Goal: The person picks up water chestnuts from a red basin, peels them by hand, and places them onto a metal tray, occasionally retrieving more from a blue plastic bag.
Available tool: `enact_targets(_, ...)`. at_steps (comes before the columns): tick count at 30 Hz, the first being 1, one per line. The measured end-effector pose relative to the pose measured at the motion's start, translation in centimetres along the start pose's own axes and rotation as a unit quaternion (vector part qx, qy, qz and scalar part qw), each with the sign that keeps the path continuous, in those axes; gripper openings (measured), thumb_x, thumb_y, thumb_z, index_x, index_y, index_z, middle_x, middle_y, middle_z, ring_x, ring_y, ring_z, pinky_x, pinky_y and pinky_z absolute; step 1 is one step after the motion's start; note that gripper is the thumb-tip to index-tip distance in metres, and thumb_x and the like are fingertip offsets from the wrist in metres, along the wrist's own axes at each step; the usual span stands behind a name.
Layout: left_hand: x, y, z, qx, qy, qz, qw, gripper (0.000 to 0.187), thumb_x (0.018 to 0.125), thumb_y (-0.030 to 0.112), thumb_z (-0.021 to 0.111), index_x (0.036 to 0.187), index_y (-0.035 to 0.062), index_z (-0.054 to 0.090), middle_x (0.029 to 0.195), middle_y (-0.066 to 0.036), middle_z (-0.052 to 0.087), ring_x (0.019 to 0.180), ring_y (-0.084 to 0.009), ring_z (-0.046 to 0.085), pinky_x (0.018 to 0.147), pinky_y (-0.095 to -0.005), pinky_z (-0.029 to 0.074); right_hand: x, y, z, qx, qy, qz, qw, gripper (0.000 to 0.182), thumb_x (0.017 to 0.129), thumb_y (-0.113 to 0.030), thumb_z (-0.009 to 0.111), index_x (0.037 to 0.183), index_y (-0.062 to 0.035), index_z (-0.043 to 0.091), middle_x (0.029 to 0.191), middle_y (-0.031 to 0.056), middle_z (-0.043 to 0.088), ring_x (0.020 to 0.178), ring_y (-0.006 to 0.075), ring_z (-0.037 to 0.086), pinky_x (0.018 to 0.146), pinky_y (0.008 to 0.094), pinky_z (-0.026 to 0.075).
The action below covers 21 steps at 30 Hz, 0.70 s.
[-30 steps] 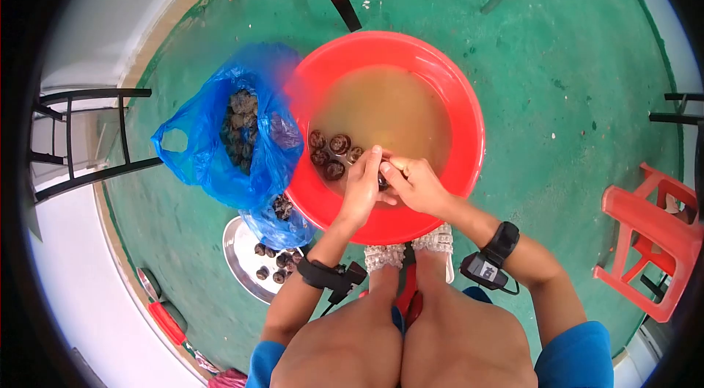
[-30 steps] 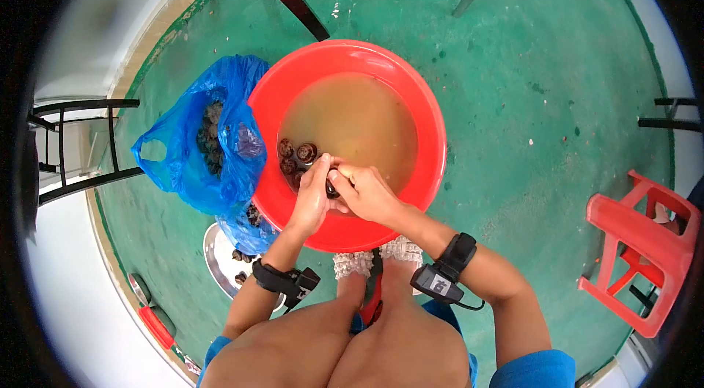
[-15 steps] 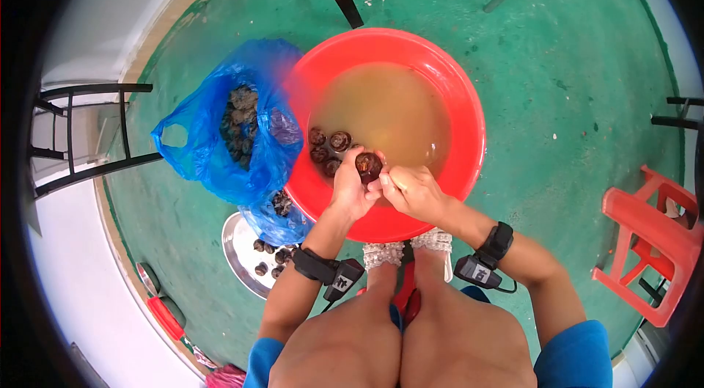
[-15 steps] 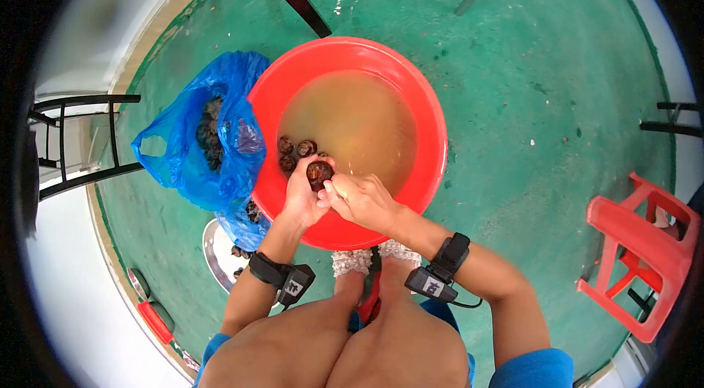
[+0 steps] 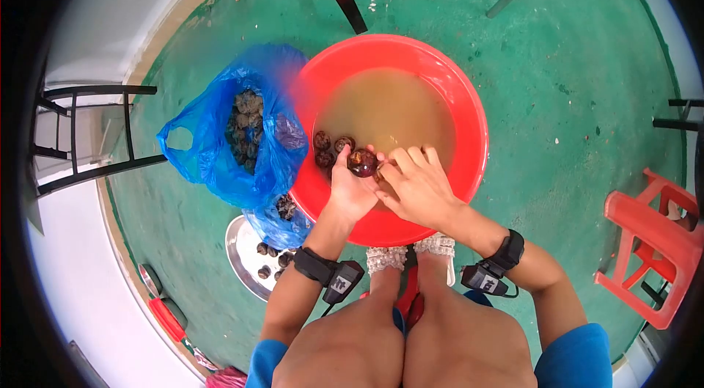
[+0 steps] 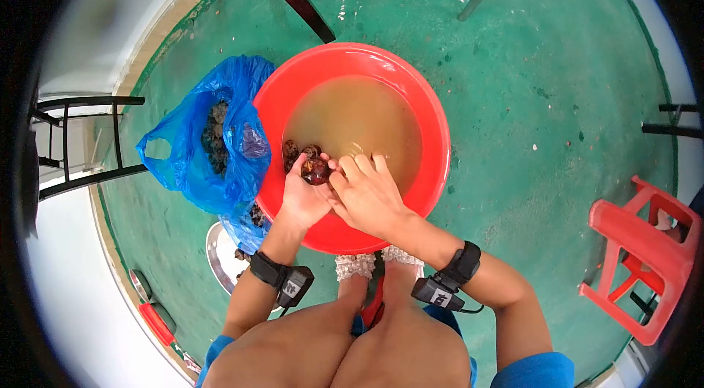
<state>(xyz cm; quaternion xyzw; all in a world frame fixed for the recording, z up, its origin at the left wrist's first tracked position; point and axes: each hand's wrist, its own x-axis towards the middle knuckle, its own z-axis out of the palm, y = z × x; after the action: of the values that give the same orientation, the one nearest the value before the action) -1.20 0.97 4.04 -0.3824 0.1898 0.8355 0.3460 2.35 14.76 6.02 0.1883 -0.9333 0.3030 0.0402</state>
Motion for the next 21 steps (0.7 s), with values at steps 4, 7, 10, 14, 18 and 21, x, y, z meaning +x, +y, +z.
enact_targets(4, 0.3, 0.4, -0.6, -0.002, -0.020, -0.032, 0.999, 0.038, 0.084, 0.042, 0.031, 0.083, 0.0084, 0.049, 0.076, -0.005, 0.053, 0.073, -0.0176, 0.053, 0.070, -0.0333, 0.044, 0.5, 0.0, -0.8, 0.069, 0.047, 0.020, 0.996, 0.019, 0.069, -0.022, 0.057, 0.077, -0.0055, 0.052, 0.078, 0.0066, 0.049, 0.076, 0.0224, 0.046, 0.065, 0.0342, 0.033)
enact_targets(7, -0.1, 0.1, 0.3, 0.196, -0.005, 0.003, 0.981, 0.040, 0.083, 0.045, 0.032, 0.084, 0.0088, 0.049, 0.076, -0.003, 0.055, 0.069, -0.0150, 0.054, 0.064, -0.0302, 0.046, 1.0, 0.3, -1.3, 0.097, -0.004, 0.068, 0.993, 0.021, 0.072, -0.024, 0.054, 0.082, -0.0055, 0.050, 0.080, 0.0098, 0.052, 0.075, 0.0245, 0.049, 0.065, 0.0348, 0.033)
enact_targets(10, -0.1, -0.8, 1.0, 0.316, 0.085, 0.062, 0.943, 0.046, 0.085, 0.049, 0.027, 0.077, 0.0081, 0.046, 0.058, 0.001, 0.044, 0.044, -0.0072, 0.036, 0.038, -0.0203, 0.025, 1.3, 0.6, -1.6, 0.074, -0.100, 0.068, 0.990, 0.025, 0.077, -0.026, 0.048, 0.092, -0.0058, 0.047, 0.083, 0.0138, 0.056, 0.076, 0.0268, 0.053, 0.066, 0.0363, 0.034)
enact_targets(14, 0.0, -0.5, 0.7, 0.333, 0.123, 0.068, 0.933, 0.046, 0.084, 0.050, 0.027, 0.072, 0.0107, 0.048, 0.050, 0.002, 0.040, 0.037, -0.0077, 0.031, 0.035, -0.0212, 0.022, 1.2, 0.7, -0.4, 0.123, -0.091, 0.059, 0.986, 0.021, 0.078, -0.025, 0.048, 0.087, -0.0051, 0.047, 0.071, 0.0149, 0.054, 0.065, 0.0303, 0.053, 0.058, 0.0391, 0.038)
enact_targets(18, -0.4, -0.4, 1.3, 0.419, 0.139, 0.111, 0.890, 0.050, 0.084, 0.051, 0.024, 0.070, 0.0097, 0.047, 0.047, 0.001, 0.038, 0.033, -0.0074, 0.026, 0.032, -0.0212, 0.020, 1.2, 0.5, 0.0, 0.276, -0.129, 0.128, 0.944, 0.015, 0.076, -0.016, 0.050, 0.071, -0.0024, 0.047, 0.061, 0.0147, 0.050, 0.054, 0.0305, 0.050, 0.048, 0.0372, 0.040)
enact_targets(21, -0.4, -0.5, 1.4, 0.348, 0.121, 0.063, 0.928, 0.050, 0.084, 0.052, 0.025, 0.072, 0.0090, 0.047, 0.049, 0.000, 0.041, 0.036, -0.0092, 0.032, 0.033, -0.0217, 0.025, 0.8, 0.3, 1.6, 0.225, -0.008, 0.017, 0.974, 0.010, 0.071, -0.014, 0.051, 0.074, -0.0052, 0.048, 0.059, 0.0151, 0.052, 0.054, 0.0301, 0.053, 0.048, 0.0376, 0.042)
